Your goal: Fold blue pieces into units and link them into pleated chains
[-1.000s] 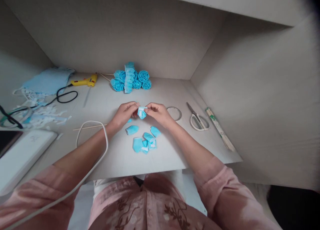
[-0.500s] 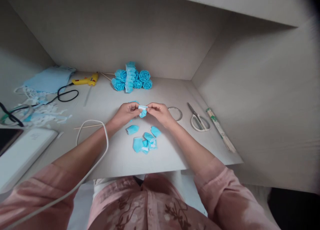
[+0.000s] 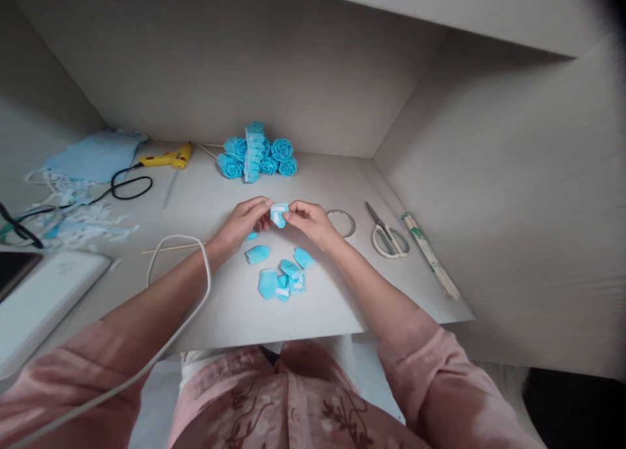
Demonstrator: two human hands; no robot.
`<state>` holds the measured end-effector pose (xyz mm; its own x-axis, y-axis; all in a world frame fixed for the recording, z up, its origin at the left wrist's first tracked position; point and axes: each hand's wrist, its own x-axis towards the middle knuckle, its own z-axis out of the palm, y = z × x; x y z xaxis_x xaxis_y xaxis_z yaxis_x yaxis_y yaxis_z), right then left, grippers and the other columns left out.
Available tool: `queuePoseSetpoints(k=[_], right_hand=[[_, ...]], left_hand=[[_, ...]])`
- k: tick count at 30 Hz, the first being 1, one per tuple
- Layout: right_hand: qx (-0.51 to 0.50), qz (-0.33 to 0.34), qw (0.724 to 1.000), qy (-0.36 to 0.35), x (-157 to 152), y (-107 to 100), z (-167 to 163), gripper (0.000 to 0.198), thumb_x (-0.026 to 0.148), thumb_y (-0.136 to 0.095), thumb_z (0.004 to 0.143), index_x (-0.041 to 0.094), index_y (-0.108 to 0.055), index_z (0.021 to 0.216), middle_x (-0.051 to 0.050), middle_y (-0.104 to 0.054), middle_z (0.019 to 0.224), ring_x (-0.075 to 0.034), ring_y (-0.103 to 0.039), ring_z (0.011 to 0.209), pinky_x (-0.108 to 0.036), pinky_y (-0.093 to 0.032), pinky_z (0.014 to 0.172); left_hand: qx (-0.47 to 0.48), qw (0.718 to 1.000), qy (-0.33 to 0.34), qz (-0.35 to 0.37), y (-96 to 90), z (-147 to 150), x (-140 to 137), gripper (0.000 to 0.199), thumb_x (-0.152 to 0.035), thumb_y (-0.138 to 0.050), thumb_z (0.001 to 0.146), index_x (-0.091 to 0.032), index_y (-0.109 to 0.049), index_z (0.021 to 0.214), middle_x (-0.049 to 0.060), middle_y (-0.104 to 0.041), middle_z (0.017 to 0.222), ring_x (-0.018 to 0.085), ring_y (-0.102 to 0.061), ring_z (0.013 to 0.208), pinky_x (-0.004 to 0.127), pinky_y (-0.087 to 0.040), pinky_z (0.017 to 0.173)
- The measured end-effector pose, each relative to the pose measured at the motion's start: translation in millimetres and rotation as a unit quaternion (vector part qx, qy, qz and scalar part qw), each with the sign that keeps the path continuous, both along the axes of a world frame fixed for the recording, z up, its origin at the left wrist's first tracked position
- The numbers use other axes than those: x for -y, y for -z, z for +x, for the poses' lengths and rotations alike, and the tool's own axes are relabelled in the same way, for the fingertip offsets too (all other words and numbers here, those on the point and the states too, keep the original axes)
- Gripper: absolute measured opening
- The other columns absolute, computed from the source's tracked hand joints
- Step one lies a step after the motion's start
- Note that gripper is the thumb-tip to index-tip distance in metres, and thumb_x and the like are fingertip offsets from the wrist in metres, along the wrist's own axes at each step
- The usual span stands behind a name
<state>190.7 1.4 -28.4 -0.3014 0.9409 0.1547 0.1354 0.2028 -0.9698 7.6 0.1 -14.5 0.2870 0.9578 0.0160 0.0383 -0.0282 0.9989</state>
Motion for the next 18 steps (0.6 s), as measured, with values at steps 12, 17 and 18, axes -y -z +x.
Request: queuePoseSetpoints(k=[12,17,18], right_hand=[[-0.007,-0.007,1.000,-0.003,0.6,-0.6,-0.3,0.032,0.047,-0.065,0.076,0.017,-0.056,0.072,0.003,-0.050,0.068,-0.011,-0.042,0.065,-0.025,-0.032,0.063],[-0.016,-0.016,0.999,-0.023,2.0,-2.7,-0.6,0.035,0.051,-0.066,0.075,0.018,-0.055,0.073,0.003,-0.049,0.070,-0.011,-0.042,0.067,-0.025,-0.032,0.065],[-0.015,-0.013,1.000,-0.023,2.0,-2.4,-0.8,0.036,0.051,-0.067,0.074,0.018,-0.054,0.072,0.003,-0.048,0.069,-0.011,-0.041,0.066,-0.025,-0.031,0.064]], left_hand=[[0.003,1.000,-0.029,0.011,0.7,2.8,0.0,0.025,-0.040,-0.066,0.071,-0.015,-0.061,0.068,-0.001,-0.055,0.057,0.009,-0.047,0.052,0.022,-0.035,0.053],[0.001,0.999,-0.030,0.015,0.3,1.9,0.7,0.026,-0.040,-0.066,0.072,-0.015,-0.061,0.069,-0.002,-0.055,0.057,0.009,-0.047,0.053,0.022,-0.035,0.053],[0.002,0.999,-0.028,0.016,0.2,1.9,1.1,0.025,-0.040,-0.066,0.072,-0.015,-0.061,0.068,-0.002,-0.055,0.057,0.009,-0.047,0.053,0.022,-0.036,0.053]])
